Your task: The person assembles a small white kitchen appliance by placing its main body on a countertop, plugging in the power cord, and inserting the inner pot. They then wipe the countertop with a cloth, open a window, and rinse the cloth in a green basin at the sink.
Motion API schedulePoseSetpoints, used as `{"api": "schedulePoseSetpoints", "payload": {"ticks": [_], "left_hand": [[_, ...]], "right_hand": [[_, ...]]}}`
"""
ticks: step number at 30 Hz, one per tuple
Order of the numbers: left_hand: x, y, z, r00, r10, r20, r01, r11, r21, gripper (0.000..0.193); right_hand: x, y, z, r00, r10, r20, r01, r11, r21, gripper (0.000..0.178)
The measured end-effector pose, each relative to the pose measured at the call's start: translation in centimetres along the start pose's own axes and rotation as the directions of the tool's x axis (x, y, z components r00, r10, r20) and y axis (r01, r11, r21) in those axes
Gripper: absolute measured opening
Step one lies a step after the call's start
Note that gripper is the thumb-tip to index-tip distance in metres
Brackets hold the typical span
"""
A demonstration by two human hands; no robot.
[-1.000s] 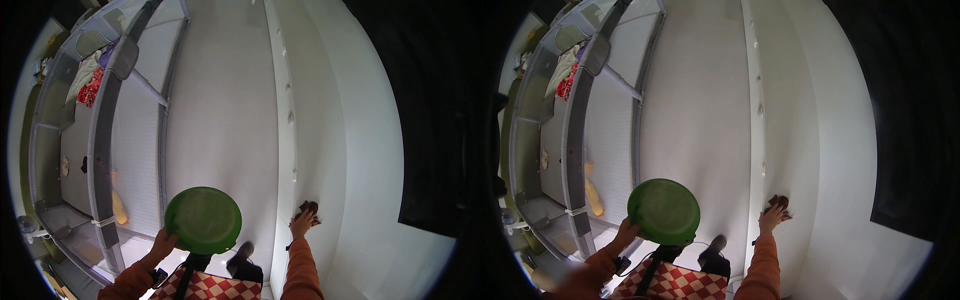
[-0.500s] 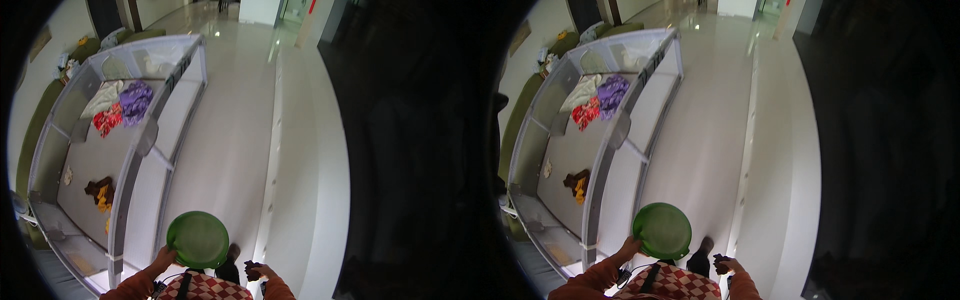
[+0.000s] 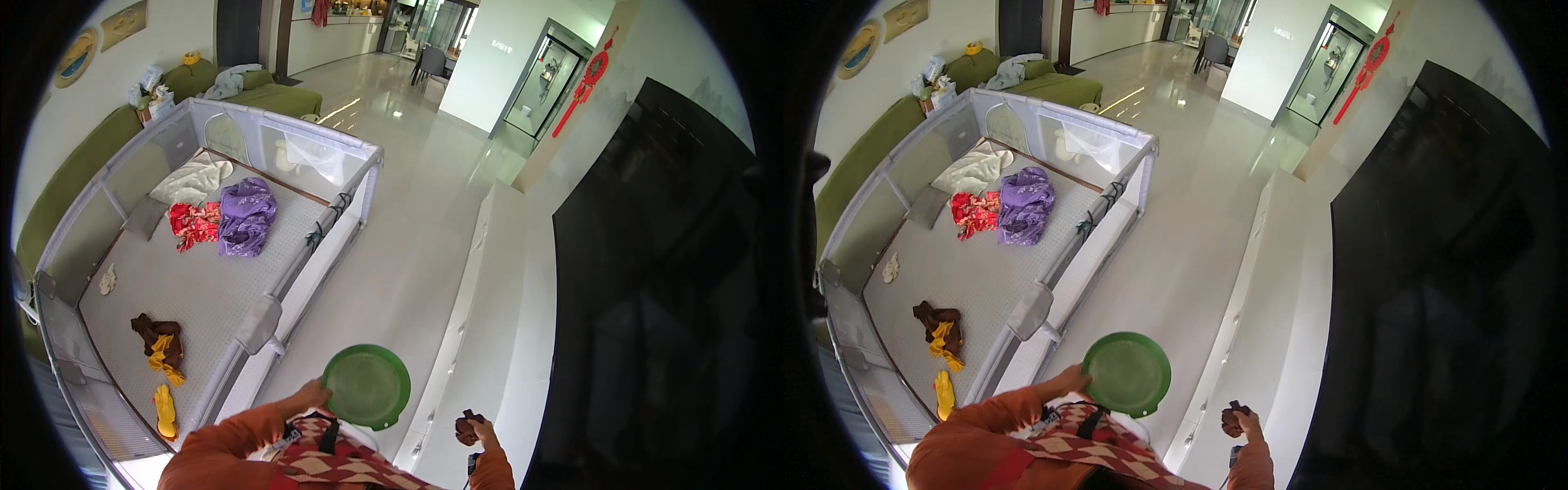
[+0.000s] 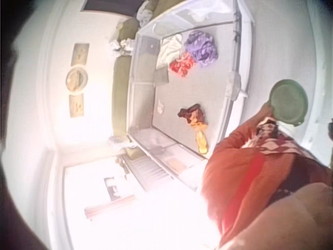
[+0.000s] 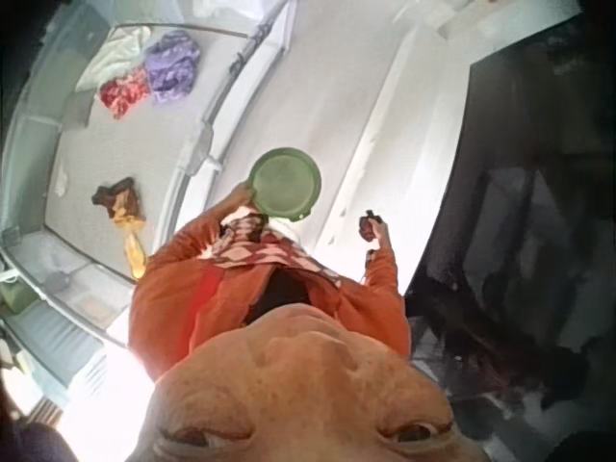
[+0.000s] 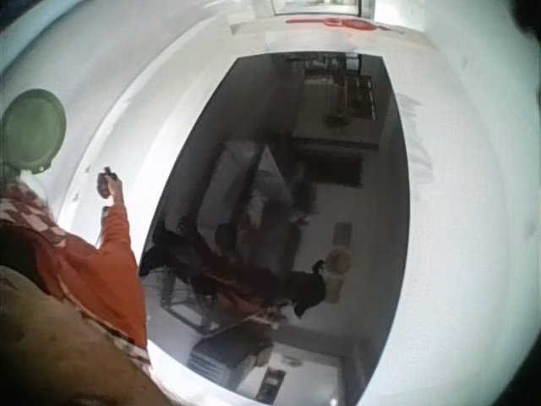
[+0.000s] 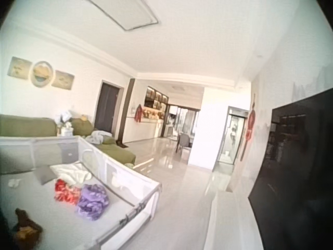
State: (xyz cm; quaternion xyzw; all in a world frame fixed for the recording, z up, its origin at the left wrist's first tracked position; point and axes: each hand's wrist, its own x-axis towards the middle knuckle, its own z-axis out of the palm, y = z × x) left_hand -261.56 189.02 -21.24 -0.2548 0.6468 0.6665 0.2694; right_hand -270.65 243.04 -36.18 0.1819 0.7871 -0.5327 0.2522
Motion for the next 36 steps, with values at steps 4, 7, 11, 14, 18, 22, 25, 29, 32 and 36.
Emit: {"api": "schedulePoseSetpoints", "payload": {"ticks": [4, 7, 11, 14, 18, 22, 25, 29, 32, 36], "left_hand": [[6.3, 8.9, -3.5, 0.997, 0.037, 0.067, -0.031, 0.995, -0.094, 0.044], [12.3, 14.9, -5.3, 0.997, 0.042, 0.064, -0.033, 0.990, -0.135, 0.045], [21.3, 21.8, -6.4, 0.991, 0.126, -0.048, -0.133, 0.971, -0.196, 0.046], [27.3, 27.4, -6.7, 0.983, 0.129, -0.134, -0.162, 0.947, -0.277, 0.045], [32.6, 36.8, -7.1, 0.980, 0.135, -0.145, -0.169, 0.953, -0.252, 0.044], [36.7, 47.1, -7.6, 0.977, 0.149, -0.150, -0.184, 0.949, -0.255, 0.046], [41.7, 53.6, -8.1, 0.971, 0.170, -0.170, -0.211, 0.942, -0.261, 0.048], [52.0, 59.8, -10.3, 0.976, 0.103, -0.190, -0.162, 0.932, -0.324, 0.048], [60.3, 64.1, -12.8, 0.984, 0.100, -0.149, -0.142, 0.942, -0.305, 0.046], [69.1, 72.4, -15.4, 0.990, 0.090, -0.104, -0.121, 0.929, -0.351, 0.048]], "right_hand": [[2.2, -4.1, -1.6, 0.984, 0.151, -0.093, -0.147, 0.988, 0.054, 0.028], [1.0, -10.2, -2.3, 0.889, 0.396, 0.230, -0.457, 0.792, 0.405, 0.031], [4.0, -19.9, -0.8, 0.797, 0.588, 0.134, -0.572, 0.667, 0.477, 0.013], [11.7, -24.8, -2.6, 0.734, 0.672, 0.101, -0.573, 0.532, 0.623, 0.016], [24.0, -29.2, -7.7, 0.867, 0.413, 0.278, -0.485, 0.573, 0.660, 0.019], [42.9, -40.4, -10.0, 0.930, 0.249, 0.270, -0.359, 0.769, 0.529, 0.019], [55.7, -51.6, -9.5, 0.949, 0.047, 0.311, -0.167, 0.914, 0.370, 0.001], [68.3, -64.7, -6.9, 0.927, -0.311, 0.207, 0.351, 0.915, -0.199, 0.029], [75.1, -69.9, -5.3, 0.914, -0.283, 0.291, 0.320, 0.943, -0.088, 0.034], [79.8, -70.7, -5.2, 0.983, -0.043, 0.179, 0.046, 0.999, -0.012, 0.041]]}}
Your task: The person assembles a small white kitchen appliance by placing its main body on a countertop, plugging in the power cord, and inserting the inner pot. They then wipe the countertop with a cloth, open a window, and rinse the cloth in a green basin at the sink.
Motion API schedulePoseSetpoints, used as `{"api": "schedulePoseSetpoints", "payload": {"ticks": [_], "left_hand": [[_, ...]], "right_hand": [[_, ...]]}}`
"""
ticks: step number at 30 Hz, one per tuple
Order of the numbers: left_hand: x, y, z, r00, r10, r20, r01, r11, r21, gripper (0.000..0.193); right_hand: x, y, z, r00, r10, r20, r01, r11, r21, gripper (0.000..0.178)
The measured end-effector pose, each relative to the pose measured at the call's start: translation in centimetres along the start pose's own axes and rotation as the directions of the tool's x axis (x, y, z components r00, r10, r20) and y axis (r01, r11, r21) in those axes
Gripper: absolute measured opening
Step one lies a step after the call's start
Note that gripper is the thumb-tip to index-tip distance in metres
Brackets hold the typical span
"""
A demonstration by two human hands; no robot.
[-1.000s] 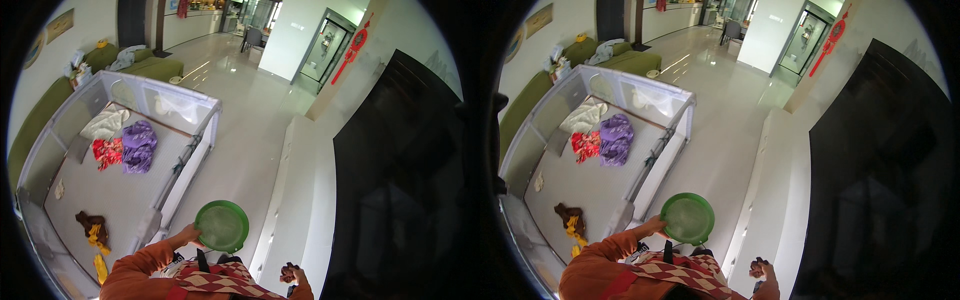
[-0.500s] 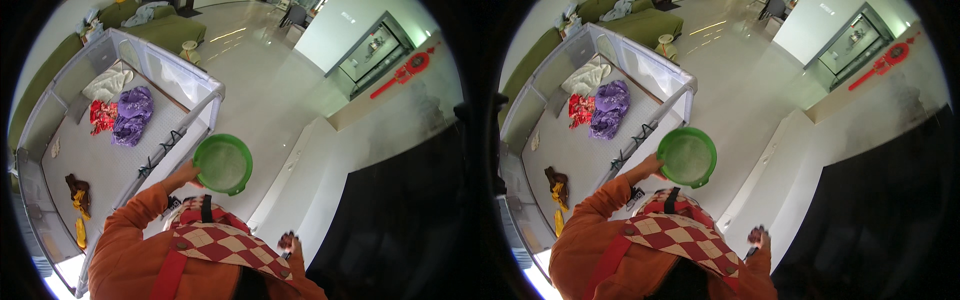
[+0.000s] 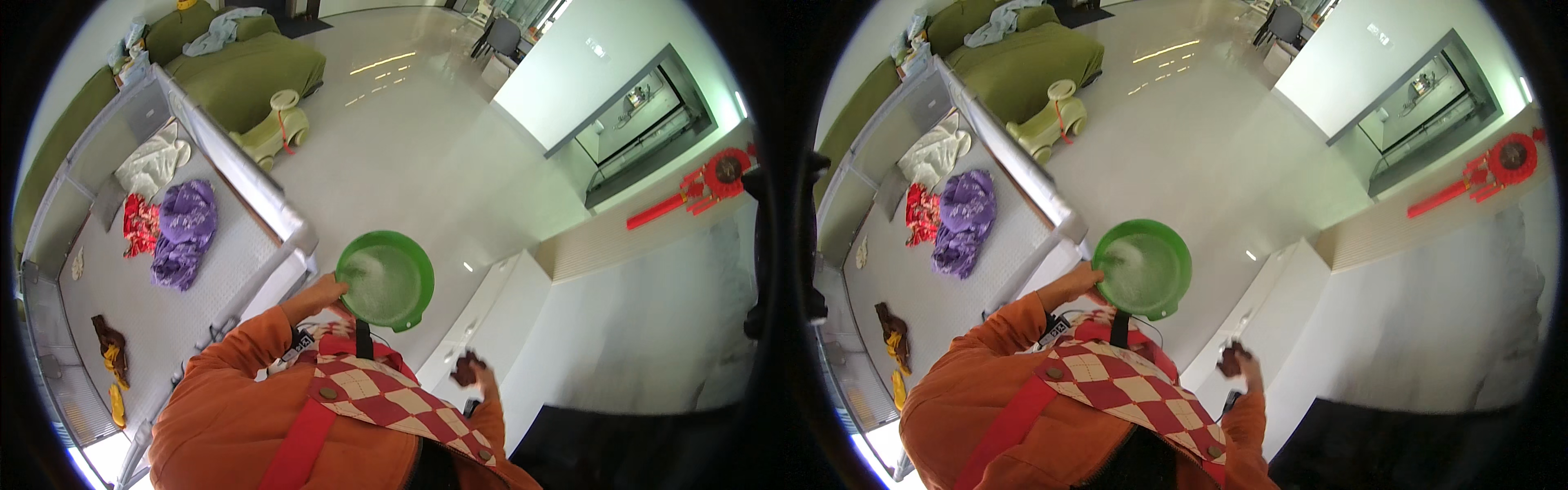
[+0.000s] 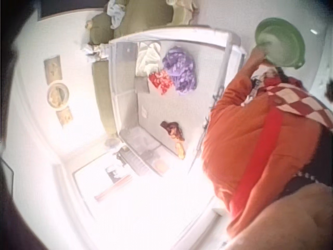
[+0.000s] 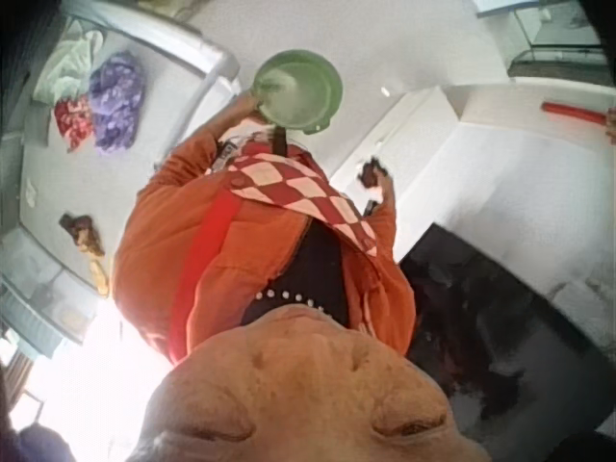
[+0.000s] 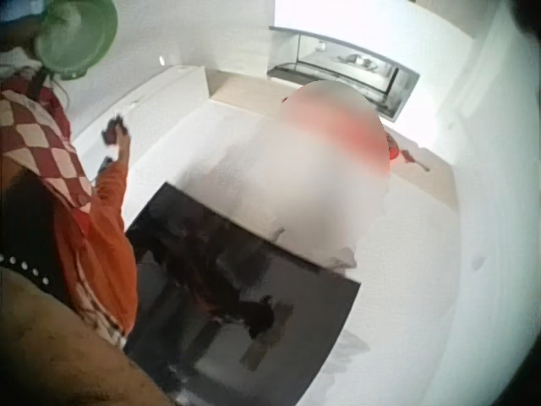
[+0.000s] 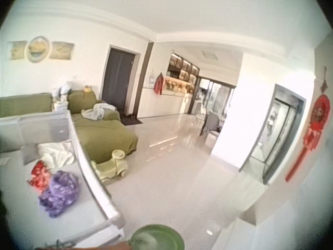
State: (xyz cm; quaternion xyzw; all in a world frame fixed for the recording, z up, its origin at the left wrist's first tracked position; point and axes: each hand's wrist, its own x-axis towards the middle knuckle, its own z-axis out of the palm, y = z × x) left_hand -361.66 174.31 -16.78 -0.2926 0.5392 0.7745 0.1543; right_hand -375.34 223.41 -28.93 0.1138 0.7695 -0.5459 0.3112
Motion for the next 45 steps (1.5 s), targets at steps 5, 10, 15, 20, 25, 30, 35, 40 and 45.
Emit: {"api": "schedulePoseSetpoints", "payload": {"ticks": [5, 10, 15, 20, 25, 30, 35, 40, 45], "left_hand": [[11.1, 10.8, 0.7, 0.999, 0.022, 0.041, -0.022, 1.000, 0.006, 0.043], [23.3, 19.3, 1.1, 0.993, 0.101, -0.060, -0.106, 0.991, -0.076, 0.040], [32.2, 26.8, 1.4, 0.990, 0.012, -0.142, -0.037, 0.984, -0.175, 0.044], [38.7, 35.3, 0.4, 0.944, 0.063, -0.323, -0.149, 0.957, -0.247, 0.042], [47.3, 42.5, -5.4, 0.931, 0.047, -0.363, -0.150, 0.954, -0.261, 0.044], [55.9, 51.1, -13.3, 0.918, 0.028, -0.395, -0.156, 0.942, -0.296, 0.048], [63.4, 61.4, -21.0, 0.921, 0.049, -0.388, -0.185, 0.928, -0.323, 0.045], [71.0, 71.2, -30.1, 0.894, 0.026, -0.447, -0.207, 0.910, -0.360, 0.041], [80.0, 79.3, -39.7, 0.869, 0.039, -0.493, -0.255, 0.889, -0.380, 0.041]], "right_hand": [[1.5, -0.1, -3.5, 0.697, -0.077, 0.713, -0.642, 0.377, 0.668, 0.006], [15.3, -9.7, -6.2, 0.819, 0.573, -0.005, -0.448, 0.647, 0.617, 0.006], [33.0, -22.1, -9.1, 0.865, 0.500, -0.055, -0.393, 0.740, 0.546, 0.007], [52.8, -37.2, -9.7, 0.961, 0.232, -0.149, -0.179, 0.936, 0.305, 0.008], [74.1, -56.3, -0.4, 0.923, -0.316, 0.219, 0.367, 0.896, -0.251, 0.030], [85.0, -67.6, 11.8, 0.872, -0.339, 0.354, 0.448, 0.843, -0.296, 0.031], [87.0, -71.4, 14.2, 0.985, 0.071, 0.157, 0.001, 0.910, -0.414, 0.037], [89.9, -76.1, 17.1, 0.882, 0.462, 0.097, -0.470, 0.878, 0.094, 0.026], [103.1, -86.3, 26.9, 0.847, 0.524, 0.091, -0.532, 0.832, 0.160, 0.022]]}}
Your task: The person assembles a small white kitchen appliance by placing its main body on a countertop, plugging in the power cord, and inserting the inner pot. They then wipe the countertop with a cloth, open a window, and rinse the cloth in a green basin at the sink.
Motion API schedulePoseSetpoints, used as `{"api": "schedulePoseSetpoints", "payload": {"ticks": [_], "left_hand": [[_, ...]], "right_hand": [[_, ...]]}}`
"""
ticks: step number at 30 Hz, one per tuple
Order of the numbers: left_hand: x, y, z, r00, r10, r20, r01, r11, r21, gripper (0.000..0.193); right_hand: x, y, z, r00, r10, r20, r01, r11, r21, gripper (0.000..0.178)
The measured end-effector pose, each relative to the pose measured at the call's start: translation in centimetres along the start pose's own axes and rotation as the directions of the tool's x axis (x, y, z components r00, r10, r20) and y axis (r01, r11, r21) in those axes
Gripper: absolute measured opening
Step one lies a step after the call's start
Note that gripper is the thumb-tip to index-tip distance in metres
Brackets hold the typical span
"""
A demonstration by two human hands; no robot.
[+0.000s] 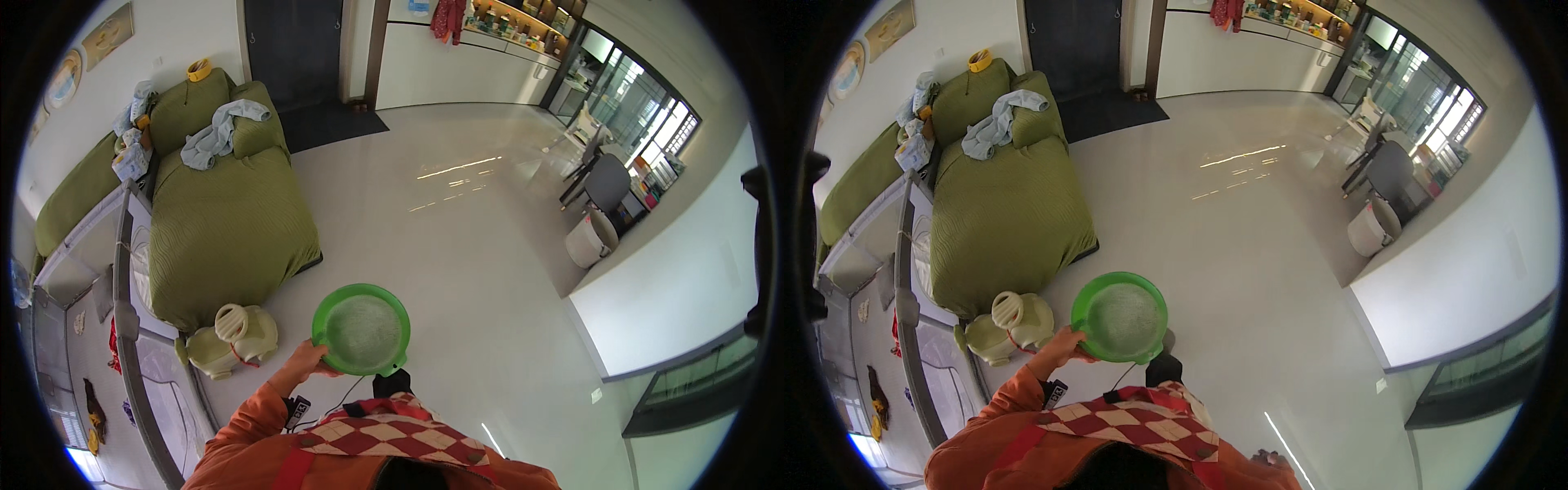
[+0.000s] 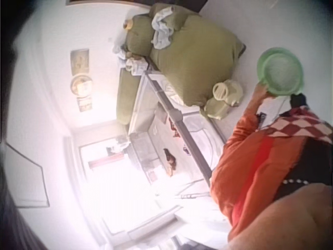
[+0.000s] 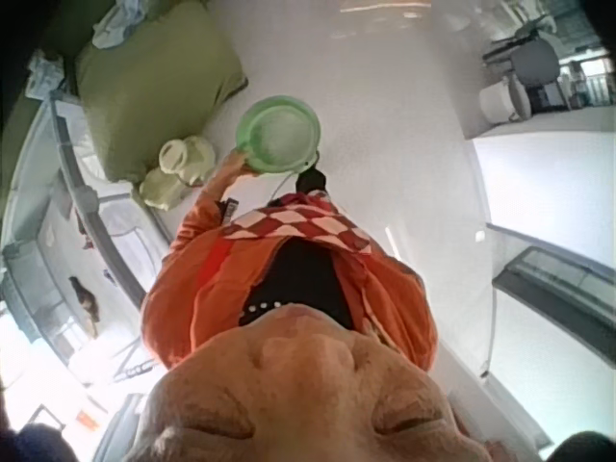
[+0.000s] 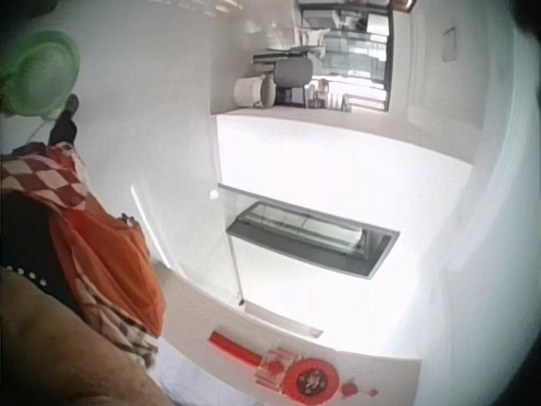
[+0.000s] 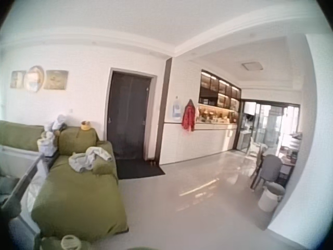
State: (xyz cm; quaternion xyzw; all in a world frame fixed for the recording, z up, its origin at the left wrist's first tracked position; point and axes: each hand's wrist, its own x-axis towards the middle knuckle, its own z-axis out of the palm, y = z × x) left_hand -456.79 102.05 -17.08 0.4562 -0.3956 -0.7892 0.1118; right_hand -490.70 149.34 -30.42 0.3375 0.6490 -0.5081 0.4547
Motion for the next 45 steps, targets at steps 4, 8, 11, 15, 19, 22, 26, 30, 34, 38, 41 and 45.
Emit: {"api": "schedulePoseSetpoints", "payload": {"ticks": [4, 8, 11, 15, 19, 22, 26, 30, 34, 38, 41, 45], "left_hand": [[8.2, 8.2, -0.5, 0.998, -0.006, -0.067, 0.001, 0.998, -0.068, 0.041], [15.3, 16.4, -0.8, 0.982, -0.005, -0.189, -0.017, 0.993, -0.113, 0.040], [21.3, 22.3, -2.2, 0.981, 0.022, -0.193, -0.060, 0.979, -0.193, 0.045], [31.2, 30.1, -5.9, 0.974, 0.035, -0.222, -0.075, 0.983, -0.171, 0.044], [41.2, 39.4, -9.8, 0.972, -0.019, -0.236, -0.016, 0.989, -0.146, 0.043], [47.7, 47.8, -11.4, 0.978, -0.012, -0.210, -0.017, 0.991, -0.131, 0.043], [55.6, 58.5, -13.4, 0.983, 0.027, -0.184, -0.054, 0.988, -0.143, 0.042], [64.4, 67.3, -16.4, 0.974, 0.084, -0.211, -0.121, 0.979, -0.166, 0.043], [73.3, 74.7, -19.1, 0.962, 0.088, -0.257, -0.134, 0.977, -0.168, 0.043], [79.7, 82.0, -20.4, 0.925, 0.083, -0.372, -0.177, 0.958, -0.226, 0.043], [83.5, 86.5, -21.7, 0.902, 0.089, -0.422, -0.198, 0.955, -0.222, 0.044], [89.7, 91.4, -25.1, 0.914, 0.048, -0.403, -0.184, 0.934, -0.305, 0.045]], "right_hand": [[5.0, -15.6, 12.5, 0.992, -0.092, 0.091, 0.101, 0.990, -0.100, 0.019], [9.0, -34.6, 32.1, 0.836, -0.398, 0.377, 0.545, 0.682, -0.487, 0.024], [10.1, -47.5, 49.5, 0.525, -0.556, 0.645, 0.824, 0.140, -0.549, 0.050], [9.3, -57.2, 70.4, 0.446, -0.401, 0.800, 0.894, 0.160, -0.418, 0.047], [11.2, -62.1, 80.5, 0.425, -0.486, 0.764, 0.871, -0.012, -0.492, 0.038], [15.2, -64.3, 82.0, 0.528, -0.544, 0.652, 0.725, -0.111, -0.680, 0.039], [19.9, -66.0, 80.0, 0.850, -0.426, 0.310, 0.449, 0.281, -0.848, 0.022], [22.9, -69.6, 82.3, 0.971, -0.224, 0.080, 0.215, 0.683, -0.698, 0.019], [26.5, -78.5, 93.0, 0.984, -0.159, 0.081, 0.173, 0.734, -0.657, 0.020], [29.2, -92.1, 112.1, 0.921, -0.279, 0.271, 0.377, 0.469, -0.799, 0.020], [28.5, -102.0, 130.5, 0.799, -0.356, 0.484, 0.558, 0.141, -0.818, 0.022], [23.4, -110.3, 153.4, 0.423, -0.322, 0.847, 0.834, -0.228, -0.502, 0.033]]}}
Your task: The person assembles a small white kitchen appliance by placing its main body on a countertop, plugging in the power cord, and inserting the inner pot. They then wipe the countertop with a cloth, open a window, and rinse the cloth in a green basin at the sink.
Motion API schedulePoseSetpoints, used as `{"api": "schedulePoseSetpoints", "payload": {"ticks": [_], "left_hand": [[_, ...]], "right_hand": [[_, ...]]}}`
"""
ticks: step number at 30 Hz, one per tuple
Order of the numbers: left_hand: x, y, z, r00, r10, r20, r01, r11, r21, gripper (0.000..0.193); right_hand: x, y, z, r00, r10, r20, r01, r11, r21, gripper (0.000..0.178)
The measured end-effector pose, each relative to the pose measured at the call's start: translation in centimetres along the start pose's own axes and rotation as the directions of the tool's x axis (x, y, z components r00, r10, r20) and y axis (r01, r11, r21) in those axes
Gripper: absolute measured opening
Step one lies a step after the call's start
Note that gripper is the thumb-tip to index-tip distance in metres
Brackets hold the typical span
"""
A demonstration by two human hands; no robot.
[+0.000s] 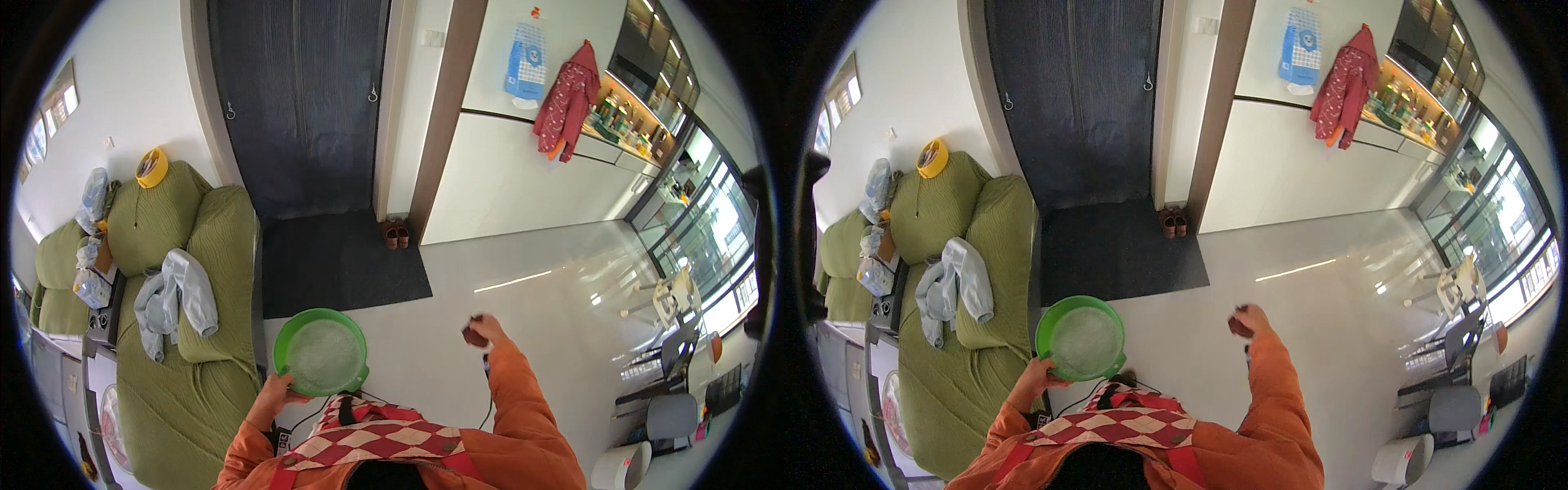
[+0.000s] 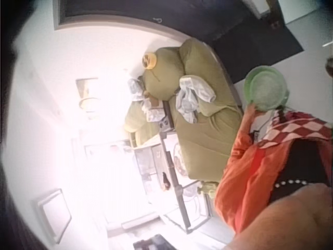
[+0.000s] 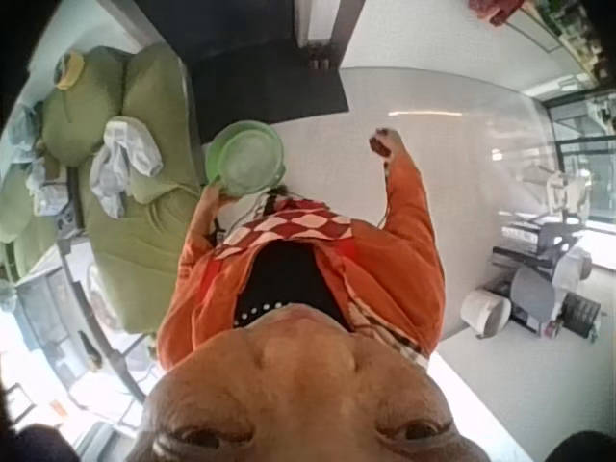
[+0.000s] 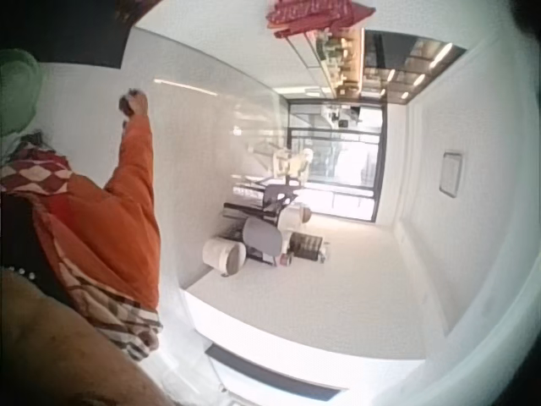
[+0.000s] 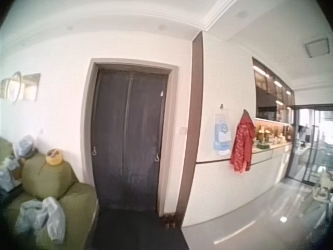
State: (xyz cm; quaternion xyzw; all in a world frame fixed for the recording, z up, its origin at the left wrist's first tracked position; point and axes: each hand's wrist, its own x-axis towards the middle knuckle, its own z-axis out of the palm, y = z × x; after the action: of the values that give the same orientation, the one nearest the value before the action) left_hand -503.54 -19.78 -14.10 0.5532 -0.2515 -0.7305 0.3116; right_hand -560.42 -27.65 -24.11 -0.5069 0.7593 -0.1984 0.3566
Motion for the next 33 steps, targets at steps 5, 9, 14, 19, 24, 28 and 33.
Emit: {"api": "schedulePoseSetpoints", "payload": {"ticks": [5, 9, 14, 19, 24, 28, 33], "left_hand": [[11.2, 6.4, 0.5, 0.997, 0.008, -0.073, -0.008, 1.000, -0.003, 0.045], [19.1, 13.4, 1.4, 0.999, 0.031, -0.032, -0.033, 0.999, -0.044, 0.045], [27.9, 23.6, 3.1, 0.999, 0.021, -0.042, -0.021, 1.000, -0.001, 0.046], [35.7, 31.2, 4.8, 0.986, 0.105, -0.126, -0.112, 0.993, -0.044, 0.044], [40.8, 33.8, 7.2, 0.967, 0.175, -0.184, -0.197, 0.975, -0.107, 0.045], [42.9, 34.7, 10.1, 0.945, 0.156, -0.287, -0.219, 0.954, -0.205, 0.047], [44.1, 35.9, 12.5, 0.922, 0.135, -0.362, -0.235, 0.940, -0.246, 0.046]], "right_hand": [[19.3, -15.8, -1.5, 0.952, -0.279, -0.126, 0.282, 0.959, 0.008, 0.043], [29.9, -24.8, -3.8, 0.927, -0.350, -0.134, 0.349, 0.936, -0.033, 0.056], [40.7, -34.6, -10.1, 0.871, -0.420, -0.254, 0.374, 0.903, -0.211, 0.074], [52.3, -45.4, -18.4, 0.819, -0.476, -0.322, 0.379, 0.868, -0.320, 0.083], [64.3, -56.5, -25.9, 0.774, -0.476, -0.416, 0.332, 0.866, -0.374, 0.093], [72.1, -62.0, -30.4, 0.718, -0.488, -0.496, 0.331, 0.867, -0.374, 0.096], [78.6, -65.5, -33.4, 0.677, -0.476, -0.562, 0.347, 0.879, -0.327, 0.092]]}}
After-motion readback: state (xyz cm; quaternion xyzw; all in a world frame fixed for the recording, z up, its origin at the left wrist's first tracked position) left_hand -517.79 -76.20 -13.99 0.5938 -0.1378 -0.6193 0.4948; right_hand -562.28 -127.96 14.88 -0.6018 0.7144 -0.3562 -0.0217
